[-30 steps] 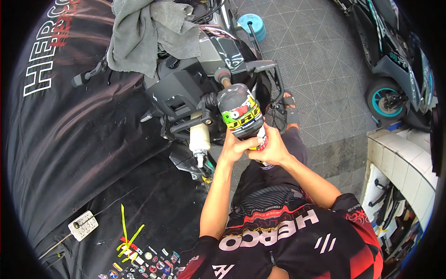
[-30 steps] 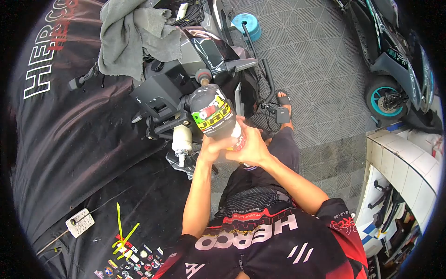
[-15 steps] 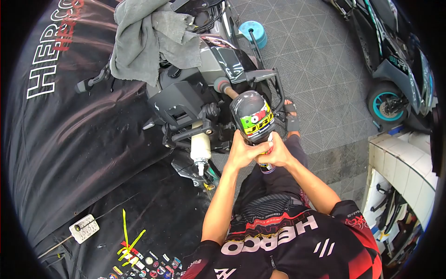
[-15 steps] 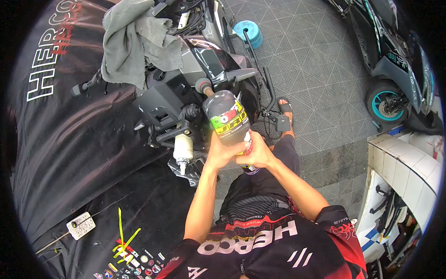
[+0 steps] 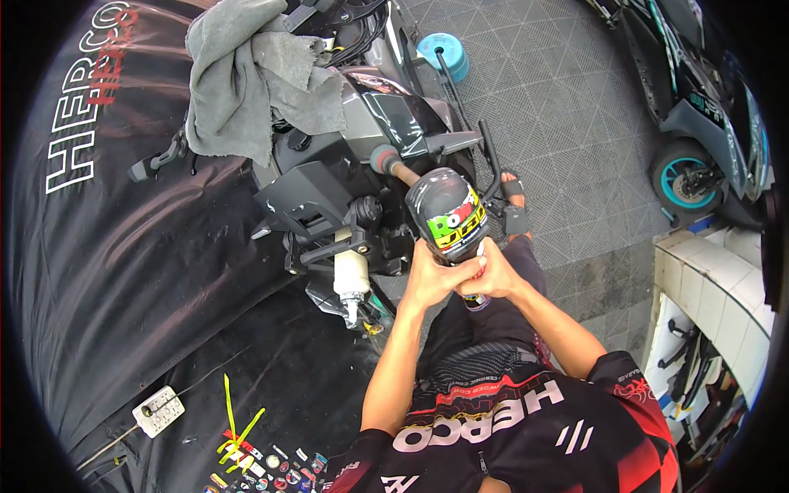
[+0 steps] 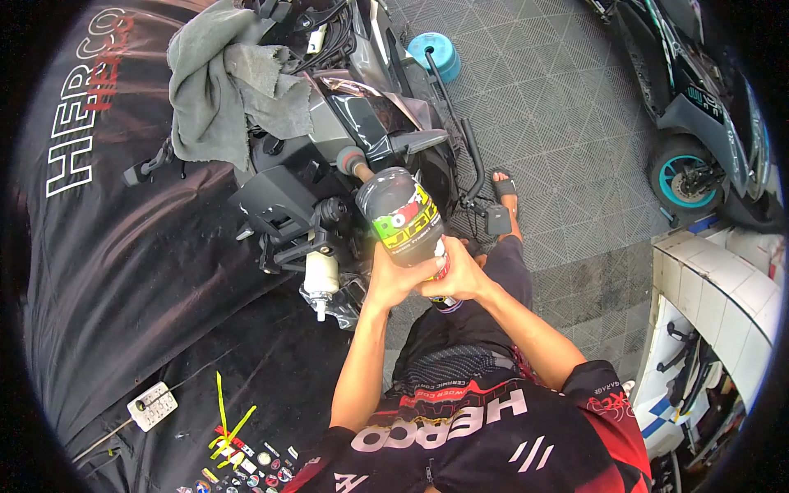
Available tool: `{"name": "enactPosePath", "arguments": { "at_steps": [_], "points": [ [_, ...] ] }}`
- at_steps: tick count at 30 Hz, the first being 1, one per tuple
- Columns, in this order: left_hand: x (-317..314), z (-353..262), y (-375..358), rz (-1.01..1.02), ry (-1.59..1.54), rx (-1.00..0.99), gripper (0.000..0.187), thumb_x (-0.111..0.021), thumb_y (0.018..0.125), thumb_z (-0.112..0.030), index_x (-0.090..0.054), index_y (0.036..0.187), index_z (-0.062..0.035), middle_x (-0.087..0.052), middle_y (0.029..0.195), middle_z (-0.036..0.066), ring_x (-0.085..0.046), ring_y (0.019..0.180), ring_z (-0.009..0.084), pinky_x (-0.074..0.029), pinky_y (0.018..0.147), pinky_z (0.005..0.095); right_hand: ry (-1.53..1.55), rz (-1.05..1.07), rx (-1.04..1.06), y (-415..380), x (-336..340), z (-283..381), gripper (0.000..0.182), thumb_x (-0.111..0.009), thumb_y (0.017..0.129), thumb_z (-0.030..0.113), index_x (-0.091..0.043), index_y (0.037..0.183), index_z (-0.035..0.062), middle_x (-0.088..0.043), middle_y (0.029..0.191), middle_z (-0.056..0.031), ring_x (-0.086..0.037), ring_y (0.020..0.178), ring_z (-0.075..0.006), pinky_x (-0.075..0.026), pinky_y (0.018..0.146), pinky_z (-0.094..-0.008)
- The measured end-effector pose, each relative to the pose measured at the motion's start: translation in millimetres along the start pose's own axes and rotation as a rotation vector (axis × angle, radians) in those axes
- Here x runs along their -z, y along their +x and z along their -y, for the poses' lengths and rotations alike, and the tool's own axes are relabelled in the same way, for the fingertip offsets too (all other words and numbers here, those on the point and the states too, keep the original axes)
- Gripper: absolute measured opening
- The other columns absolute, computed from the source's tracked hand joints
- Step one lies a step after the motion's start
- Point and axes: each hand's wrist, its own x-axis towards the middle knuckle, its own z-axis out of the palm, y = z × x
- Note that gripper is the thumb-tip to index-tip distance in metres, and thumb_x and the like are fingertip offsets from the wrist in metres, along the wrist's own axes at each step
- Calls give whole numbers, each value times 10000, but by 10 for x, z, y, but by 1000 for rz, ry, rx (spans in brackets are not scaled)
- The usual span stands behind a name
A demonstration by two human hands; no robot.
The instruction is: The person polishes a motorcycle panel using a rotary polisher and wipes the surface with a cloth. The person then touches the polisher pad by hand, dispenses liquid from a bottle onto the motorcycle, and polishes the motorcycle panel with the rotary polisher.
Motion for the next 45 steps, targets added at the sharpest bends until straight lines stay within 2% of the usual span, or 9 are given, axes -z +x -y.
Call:
{"name": "enactPosePath", "arguments": {
  "at_steps": [3,14,19,27,30,39,40,43,45],
  "points": [
    [-15,28,41,-25,-25,-29,425,-867,773,-59,-716,1155,51,-780,1014,98,-732,902,140,-605,842,340,13,6,-51,-2,7,16,472,-764,671,19,-627,1119,-39,-680,970,-4,-604,860,-76,-514,740,-276],
    [42,364,-265,-29,-131,35,561,-834,810,-80,-634,1326,8,-705,1279,125,-675,1196,235,-538,1058,421,-178,-24,-59,-176,-97,51,679,-834,661,97,-593,1281,-38,-733,1001,-63,-659,887,-112,-558,814,-318],
    [132,471,-296,11,-250,-73,617,-857,798,-107,-624,1360,0,-722,1247,107,-696,1171,221,-539,1069,405,-462,-70,-165,-185,-222,282,916,-837,627,173,-546,1474,-24,-774,1057,-150,-756,918,-206,-579,876,-354],
    [348,451,-239,85,-219,-87,653,-842,745,-156,-629,1344,-11,-716,1257,126,-654,1244,264,-505,1101,439,-457,-163,-16,-111,-427,125,940,-841,623,201,-525,1471,-57,-773,1108,-210,-775,1057,-321,-576,953,-391],
    [318,679,-491,82,-326,-2,675,-877,771,-96,-618,1389,-13,-699,1311,112,-668,1223,226,-521,1094,405,-474,-185,22,-286,-496,10,544,-837,643,103,-665,1134,-55,-751,914,-85,-704,842,-124,-576,806,-322],
    [330,833,-556,104,-363,-47,616,-843,791,-146,-621,1353,-28,-702,1264,92,-663,1203,215,-515,1085,400,-539,-185,-67,-363,-591,28,632,-832,657,83,-626,1246,-19,-731,962,-60,-676,881,-110,-570,816,-313],
    [358,747,-482,116,-323,-56,626,-838,790,-172,-603,1352,-30,-697,1266,103,-651,1229,228,-505,1102,410,-464,-192,-144,-324,-572,-12,894,-832,641,175,-536,1439,-98,-766,1104,-171,-748,996,-207,-570,935,-354],
    [361,491,-405,112,-298,-97,634,-857,766,-140,-625,1345,-29,-706,1232,70,-679,1151,192,-544,1022,375,-295,-134,-78,-258,-567,-85,596,-797,711,61,-601,1266,-30,-742,1041,-55,-683,918,-116,-552,886,-298],
    [356,546,-447,96,-269,-63,656,-867,760,-131,-614,1358,-39,-707,1214,69,-680,1151,194,-544,1029,380,-299,-123,-97,-294,-565,-105,606,-803,712,48,-600,1279,-20,-738,1067,-55,-683,941,-120,-550,897,-303]
  ]
}}
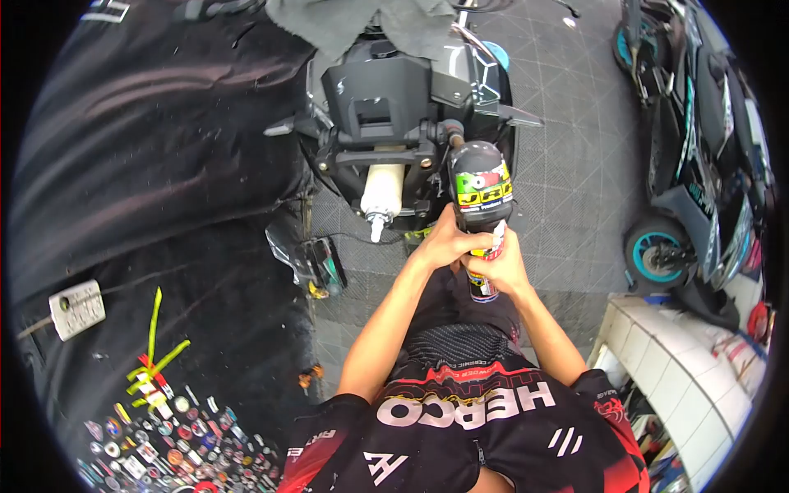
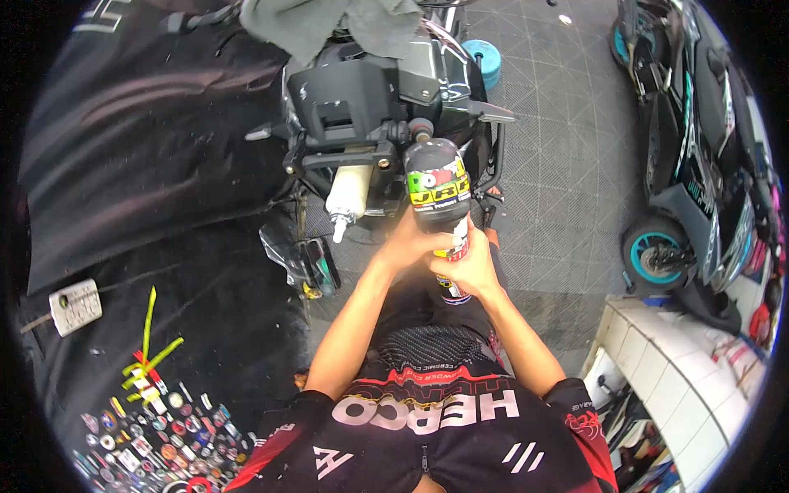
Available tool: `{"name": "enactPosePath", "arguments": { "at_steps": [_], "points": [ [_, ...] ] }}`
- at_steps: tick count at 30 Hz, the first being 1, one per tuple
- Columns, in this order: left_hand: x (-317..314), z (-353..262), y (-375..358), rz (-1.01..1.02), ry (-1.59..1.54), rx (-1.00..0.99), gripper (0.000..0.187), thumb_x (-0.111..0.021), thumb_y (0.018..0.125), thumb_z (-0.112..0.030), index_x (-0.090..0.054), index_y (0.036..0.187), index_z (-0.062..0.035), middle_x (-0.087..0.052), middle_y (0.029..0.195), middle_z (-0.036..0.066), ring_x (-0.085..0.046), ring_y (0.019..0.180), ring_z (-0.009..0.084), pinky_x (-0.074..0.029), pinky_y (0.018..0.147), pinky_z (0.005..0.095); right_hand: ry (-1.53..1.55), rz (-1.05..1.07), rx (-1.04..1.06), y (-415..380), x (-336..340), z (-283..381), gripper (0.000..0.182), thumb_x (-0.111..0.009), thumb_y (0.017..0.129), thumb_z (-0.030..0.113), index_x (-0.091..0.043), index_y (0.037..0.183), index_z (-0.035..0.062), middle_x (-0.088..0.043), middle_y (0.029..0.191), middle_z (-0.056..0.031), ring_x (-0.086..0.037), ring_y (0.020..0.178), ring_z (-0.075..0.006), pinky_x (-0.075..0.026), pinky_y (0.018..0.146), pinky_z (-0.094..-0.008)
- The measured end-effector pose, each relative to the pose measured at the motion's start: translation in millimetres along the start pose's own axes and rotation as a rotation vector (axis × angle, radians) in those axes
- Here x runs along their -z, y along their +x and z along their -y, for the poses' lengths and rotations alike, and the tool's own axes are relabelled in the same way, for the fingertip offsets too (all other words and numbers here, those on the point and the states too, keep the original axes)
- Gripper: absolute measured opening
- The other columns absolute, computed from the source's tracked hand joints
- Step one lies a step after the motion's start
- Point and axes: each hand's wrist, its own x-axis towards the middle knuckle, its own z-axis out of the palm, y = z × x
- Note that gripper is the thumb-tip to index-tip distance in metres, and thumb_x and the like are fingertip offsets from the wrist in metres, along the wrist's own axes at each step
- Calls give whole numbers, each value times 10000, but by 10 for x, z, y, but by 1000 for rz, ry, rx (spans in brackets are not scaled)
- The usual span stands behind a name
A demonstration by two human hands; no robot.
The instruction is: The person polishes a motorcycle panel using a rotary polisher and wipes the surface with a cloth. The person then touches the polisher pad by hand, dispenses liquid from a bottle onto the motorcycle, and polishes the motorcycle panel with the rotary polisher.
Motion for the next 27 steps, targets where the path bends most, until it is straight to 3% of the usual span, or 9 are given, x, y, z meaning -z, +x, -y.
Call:
{"name": "enactPosePath", "arguments": {
  "at_steps": [4,7,20,24,27],
  "points": [
    [-25,286,-144,-9,-42,-136,720,-873,764,-124,-570,1412,-42,-706,1252,82,-686,1162,211,-534,1065,394,-49,39,-37,-109,-2,-129,627,-820,704,48,-596,1289,3,-723,1091,-45,-676,959,-130,-550,894,-309],
    [-8,465,-234,7,-66,-114,724,-868,761,-118,-569,1415,-38,-706,1271,90,-687,1165,219,-535,1064,400,-64,50,-44,-176,-6,-319,626,-818,697,48,-600,1282,3,-714,1103,-49,-675,960,-141,-549,888,-308],
    [11,522,-434,-44,-51,-153,542,-830,782,-184,-676,1277,-25,-735,1217,85,-708,1112,191,-558,1010,367,-140,60,-75,-244,-59,-544,587,-805,705,58,-592,1247,-16,-723,1081,-86,-698,930,-168,-581,840,-350],
    [40,591,-419,-41,-67,-171,543,-837,781,-180,-675,1277,-27,-733,1214,82,-708,1104,182,-570,988,356,-133,28,42,-231,-106,-538,398,-832,724,22,-686,1093,-1,-721,938,-31,-676,812,-130,-572,745,-324],
    [75,644,-406,-50,-87,-95,635,-868,734,-155,-660,1318,-19,-743,1213,99,-701,1116,199,-537,1032,374,-143,67,-56,-220,-66,-583,616,-812,703,72,-590,1273,-6,-734,1090,-81,-704,950,-170,-577,876,-353]
  ]
}}
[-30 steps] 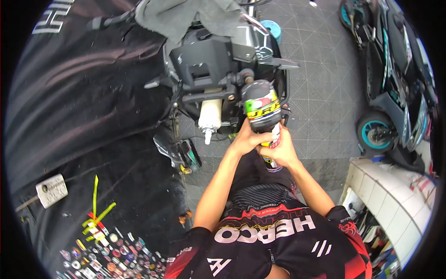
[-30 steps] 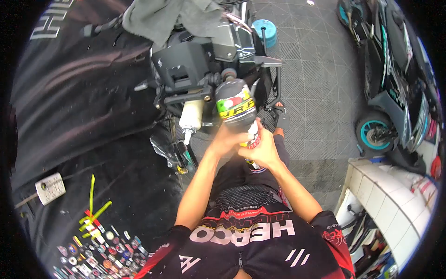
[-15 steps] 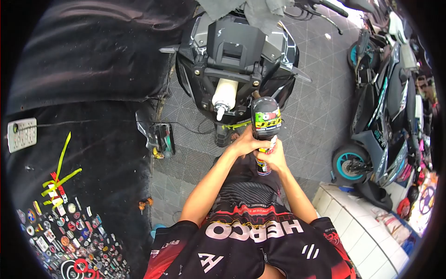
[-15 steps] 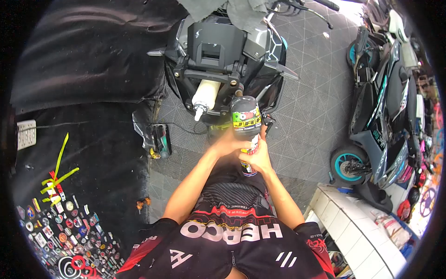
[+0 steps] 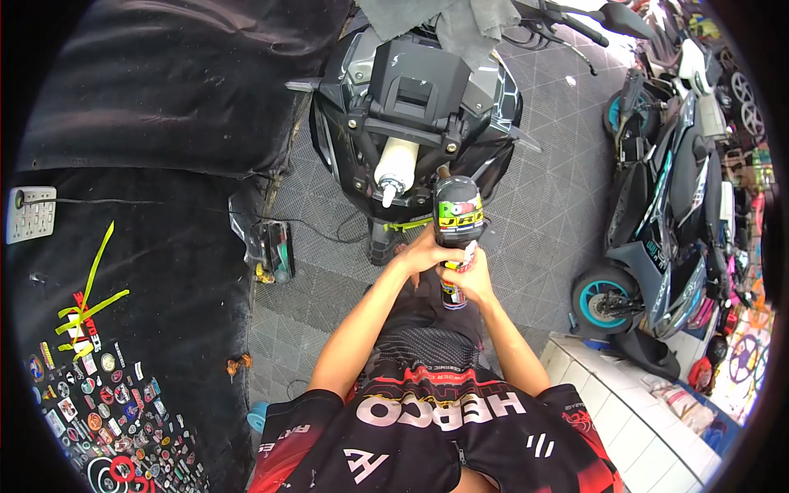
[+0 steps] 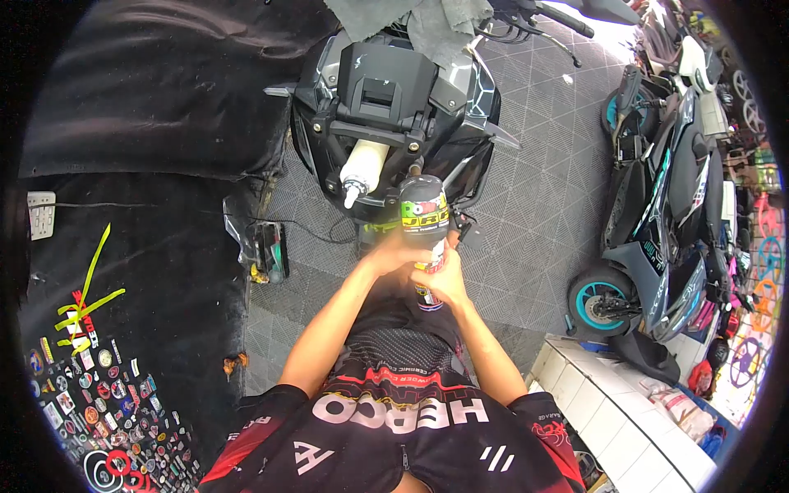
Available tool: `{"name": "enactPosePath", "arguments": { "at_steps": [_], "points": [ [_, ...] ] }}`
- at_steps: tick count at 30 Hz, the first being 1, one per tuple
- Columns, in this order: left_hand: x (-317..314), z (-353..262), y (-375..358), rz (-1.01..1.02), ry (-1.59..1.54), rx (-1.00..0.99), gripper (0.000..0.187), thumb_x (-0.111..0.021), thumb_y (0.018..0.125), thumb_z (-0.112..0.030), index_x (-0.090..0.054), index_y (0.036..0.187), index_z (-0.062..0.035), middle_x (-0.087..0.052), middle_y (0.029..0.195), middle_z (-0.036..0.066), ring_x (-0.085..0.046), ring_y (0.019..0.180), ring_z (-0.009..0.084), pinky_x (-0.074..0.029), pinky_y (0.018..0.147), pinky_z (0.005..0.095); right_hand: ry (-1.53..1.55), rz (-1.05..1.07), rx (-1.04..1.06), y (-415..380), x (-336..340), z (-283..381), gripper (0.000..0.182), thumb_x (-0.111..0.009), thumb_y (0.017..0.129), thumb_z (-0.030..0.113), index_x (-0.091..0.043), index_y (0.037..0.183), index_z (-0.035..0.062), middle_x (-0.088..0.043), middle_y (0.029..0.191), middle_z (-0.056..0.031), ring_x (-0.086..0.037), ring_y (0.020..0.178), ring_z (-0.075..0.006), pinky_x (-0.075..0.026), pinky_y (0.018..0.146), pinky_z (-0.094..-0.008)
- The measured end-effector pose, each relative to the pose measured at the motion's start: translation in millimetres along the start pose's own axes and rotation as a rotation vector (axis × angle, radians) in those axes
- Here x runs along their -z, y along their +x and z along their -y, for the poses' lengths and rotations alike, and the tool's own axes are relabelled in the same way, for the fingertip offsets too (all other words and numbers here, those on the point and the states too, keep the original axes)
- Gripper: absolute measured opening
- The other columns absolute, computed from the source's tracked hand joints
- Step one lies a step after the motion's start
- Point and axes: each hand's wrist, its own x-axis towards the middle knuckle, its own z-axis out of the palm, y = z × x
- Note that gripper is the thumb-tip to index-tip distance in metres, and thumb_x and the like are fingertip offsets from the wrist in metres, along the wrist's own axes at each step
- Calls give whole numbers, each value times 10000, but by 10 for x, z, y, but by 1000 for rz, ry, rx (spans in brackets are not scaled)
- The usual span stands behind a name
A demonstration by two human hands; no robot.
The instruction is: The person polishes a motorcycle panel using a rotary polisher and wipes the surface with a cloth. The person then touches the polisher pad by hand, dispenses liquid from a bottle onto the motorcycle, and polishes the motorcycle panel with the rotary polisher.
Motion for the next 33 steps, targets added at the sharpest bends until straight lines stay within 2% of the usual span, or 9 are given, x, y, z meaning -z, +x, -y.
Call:
{"name": "enactPosePath", "arguments": {
  "at_steps": [3,10,11,18,20,24,27,30,33],
  "points": [
    [-3,27,28,4,-45,-32,652,-875,739,-170,-652,1333,-19,-740,1220,102,-698,1124,201,-535,1035,370,13,-47,108,18,-21,-37,393,-837,732,35,-684,1092,-2,-730,943,-43,-690,833,-137,-577,759,-327],
    [-217,-534,88,21,79,-48,667,-855,866,-262,-575,1405,11,-678,1321,113,-631,1245,198,-492,1092,371,142,-19,45,59,169,120,496,-785,733,8,-630,1203,3,-721,976,-43,-694,797,-148,-586,753,-327],
    [-197,-338,202,209,-65,-113,677,-836,917,-303,-542,1431,26,-651,1368,124,-592,1274,190,-461,1113,378,213,-8,62,-46,211,94,454,-808,746,5,-651,1172,17,-714,980,-42,-688,813,-147,-584,764,-331],
    [-650,-251,-336,586,-15,151,488,-897,818,-138,-717,1238,35,-760,1021,58,-688,825,107,-563,665,279,476,197,53,-1321,225,126,694,-872,746,49,-572,1369,-9,-697,1221,-175,-699,1137,-340,-569,1024,-462],
    [-941,-27,-487,610,-285,-120,684,-942,776,-117,-644,1362,72,-706,1247,87,-634,1156,160,-491,1027,349,192,35,8,-1588,400,-21,799,-902,654,194,-543,1345,15,-648,1167,-168,-655,1181,-342,-522,1084,-462],
    [-1075,-379,-796,636,99,-127,915,-889,859,-211,-415,1601,37,-552,1513,146,-521,1383,207,-409,1154,352,218,-63,121,-1728,451,101,811,-908,638,219,-545,1333,14,-641,1165,-162,-647,1179,-337,-513,1089,-457],
    [-1177,-197,-1099,537,9,-331,926,-825,920,-280,-328,1651,-6,-490,1591,166,-452,1482,263,-353,1233,396,320,101,192,-1875,356,259,820,-913,626,238,-546,1324,13,-637,1163,-157,-642,1178,-334,-507,1093,-453],
    [-997,37,-1636,349,38,-233,930,-780,954,-304,-262,1679,-39,-460,1621,178,-385,1540,300,-312,1271,454,287,370,178,-1988,271,328,844,-930,606,303,-540,1294,8,-634,1149,-163,-648,1147,-333,-507,1083,-487],
    [-899,313,-2439,-6,-19,-117,784,-766,966,-280,-399,1609,-23,-559,1532,164,-512,1433,294,-379,1226,453,407,515,223,-2125,-24,234,758,-937,664,295,-561,1252,-3,-677,1140,-186,-673,1147,-356,-512,1076,-549]
  ]
}}
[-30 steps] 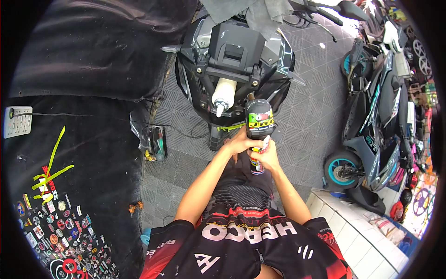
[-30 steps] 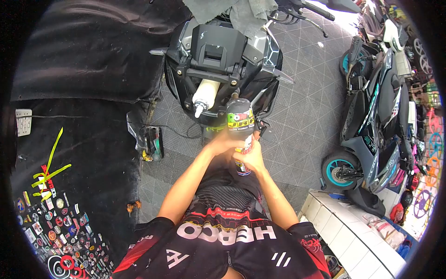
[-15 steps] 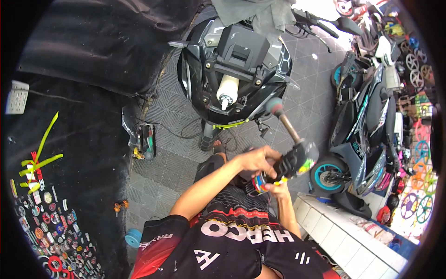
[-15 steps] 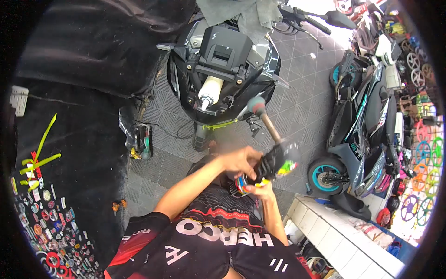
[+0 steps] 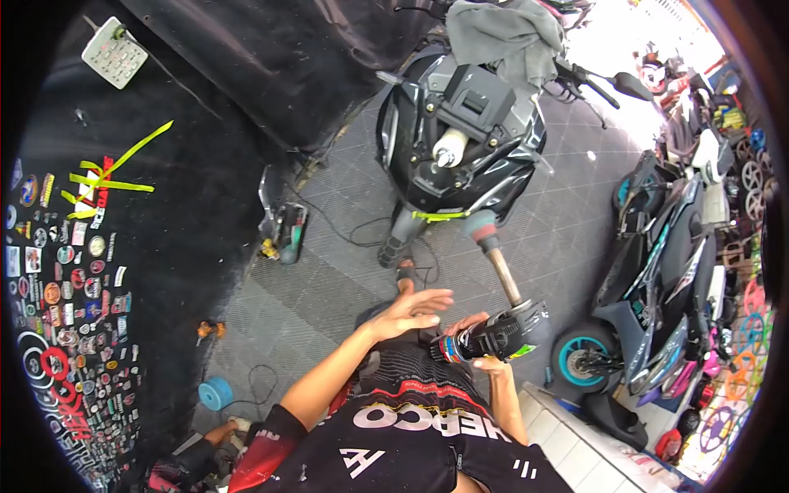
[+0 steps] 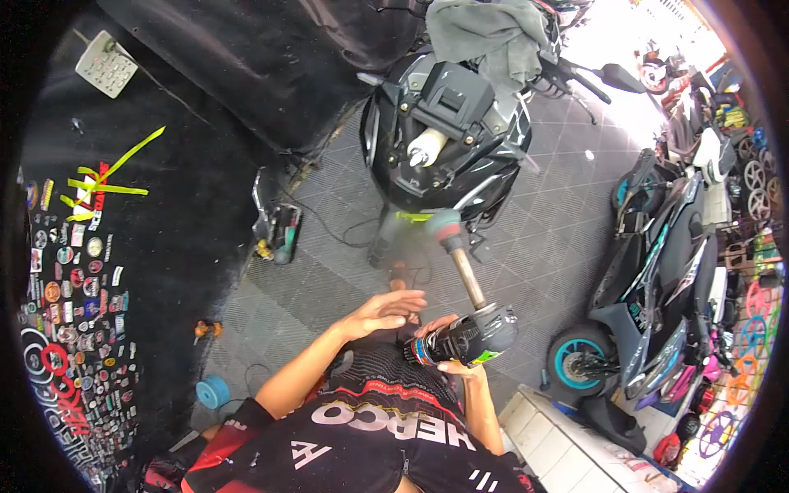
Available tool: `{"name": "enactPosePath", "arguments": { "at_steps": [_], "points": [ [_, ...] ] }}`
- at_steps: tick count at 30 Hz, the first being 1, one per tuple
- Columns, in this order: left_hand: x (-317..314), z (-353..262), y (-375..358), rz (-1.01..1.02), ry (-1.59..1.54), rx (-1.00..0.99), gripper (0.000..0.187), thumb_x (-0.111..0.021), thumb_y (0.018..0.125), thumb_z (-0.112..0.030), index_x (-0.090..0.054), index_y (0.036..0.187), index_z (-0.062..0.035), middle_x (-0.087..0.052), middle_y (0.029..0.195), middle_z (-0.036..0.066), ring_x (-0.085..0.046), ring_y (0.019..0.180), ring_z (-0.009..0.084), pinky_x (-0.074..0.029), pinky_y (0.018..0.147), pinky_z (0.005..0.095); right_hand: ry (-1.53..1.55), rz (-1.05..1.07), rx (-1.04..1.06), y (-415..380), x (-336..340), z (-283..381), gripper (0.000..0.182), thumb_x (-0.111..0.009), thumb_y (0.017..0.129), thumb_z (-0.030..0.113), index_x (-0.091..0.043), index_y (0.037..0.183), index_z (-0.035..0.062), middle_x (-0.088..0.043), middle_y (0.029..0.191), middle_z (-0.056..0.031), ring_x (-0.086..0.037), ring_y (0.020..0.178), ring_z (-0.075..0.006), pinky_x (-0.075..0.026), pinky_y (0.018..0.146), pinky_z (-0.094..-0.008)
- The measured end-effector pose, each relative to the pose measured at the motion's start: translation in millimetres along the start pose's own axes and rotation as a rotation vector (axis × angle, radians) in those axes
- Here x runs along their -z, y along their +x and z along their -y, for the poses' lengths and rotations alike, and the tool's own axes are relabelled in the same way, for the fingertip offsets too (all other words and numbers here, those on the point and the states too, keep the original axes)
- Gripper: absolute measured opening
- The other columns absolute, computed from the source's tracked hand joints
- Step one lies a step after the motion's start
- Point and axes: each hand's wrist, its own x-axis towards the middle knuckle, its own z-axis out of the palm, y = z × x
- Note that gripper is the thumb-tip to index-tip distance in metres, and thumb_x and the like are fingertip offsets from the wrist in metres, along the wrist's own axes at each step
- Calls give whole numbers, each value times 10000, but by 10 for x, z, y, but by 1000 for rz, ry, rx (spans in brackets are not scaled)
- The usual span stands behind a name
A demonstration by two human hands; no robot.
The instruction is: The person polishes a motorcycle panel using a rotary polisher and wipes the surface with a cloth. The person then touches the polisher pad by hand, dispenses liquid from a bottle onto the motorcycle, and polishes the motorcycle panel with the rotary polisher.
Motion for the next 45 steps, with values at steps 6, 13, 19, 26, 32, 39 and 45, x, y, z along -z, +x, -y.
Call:
{"name": "enactPosePath", "arguments": {
  "at_steps": [6,13,19,26,32,39,45],
  "points": [
    [-250,-316,-1221,-714,580,-165,534,-825,869,-155,-651,1348,6,-706,1288,169,-677,1207,280,-503,1089,427,37,95,-127,1,-480,-155,746,-948,669,251,-533,1242,13,-689,1121,-228,-687,1114,-386,-525,1045,-554],
    [-196,-1000,-1503,-829,1328,-694,600,-835,777,-115,-629,1337,-56,-622,1387,177,-605,1296,394,-450,1144,541,-181,209,-209,208,-888,-574,652,-946,731,167,-604,1271,33,-707,1150,-125,-678,1135,-268,-469,1114,-476],
    [704,-1477,-1873,-593,1443,-670,605,-781,832,-88,-614,1413,-64,-603,1460,143,-557,1392,350,-374,1221,568,-193,186,-225,774,-1543,-1018,830,-983,674,42,-574,1396,57,-738,1176,-75,-717,1065,-206,-591,963,-381],
    [1935,-1608,-2517,-466,1389,-617,598,-770,815,-98,-627,1389,-11,-655,1351,151,-602,1321,332,-378,1231,570,-463,135,-349,982,-1950,-1911,1144,-1052,544,219,-472,1515,54,-609,1438,-115,-550,1376,-268,-370,1224,-452],
    [2466,-1399,-2916,-497,1228,-668,599,-796,754,-118,-635,1317,8,-666,1279,158,-621,1258,343,-395,1210,587,-439,61,-446,1053,-2307,-2162,1179,-1056,510,201,-459,1516,49,-621,1426,-98,-563,1363,-256,-412,1200,-455],
    [2860,-903,-3210,20,1254,-376,90,-758,701,-244,-757,702,-154,-667,590,123,-722,620,339,-572,597,485,-586,125,-739,1358,-3014,-2025,737,-972,496,177,-714,1159,-15,-774,1013,-82,-719,912,-145,-589,889,-342],
    [3070,-1041,-3127,-133,1074,-431,219,-793,725,-195,-688,894,-104,-726,818,120,-717,762,356,-555,718,497,-562,64,-547,1614,-3601,-1906,564,-926,543,55,-743,1070,-26,-782,994,-71,-732,896,-144,-603,859,-329]
  ]
}}
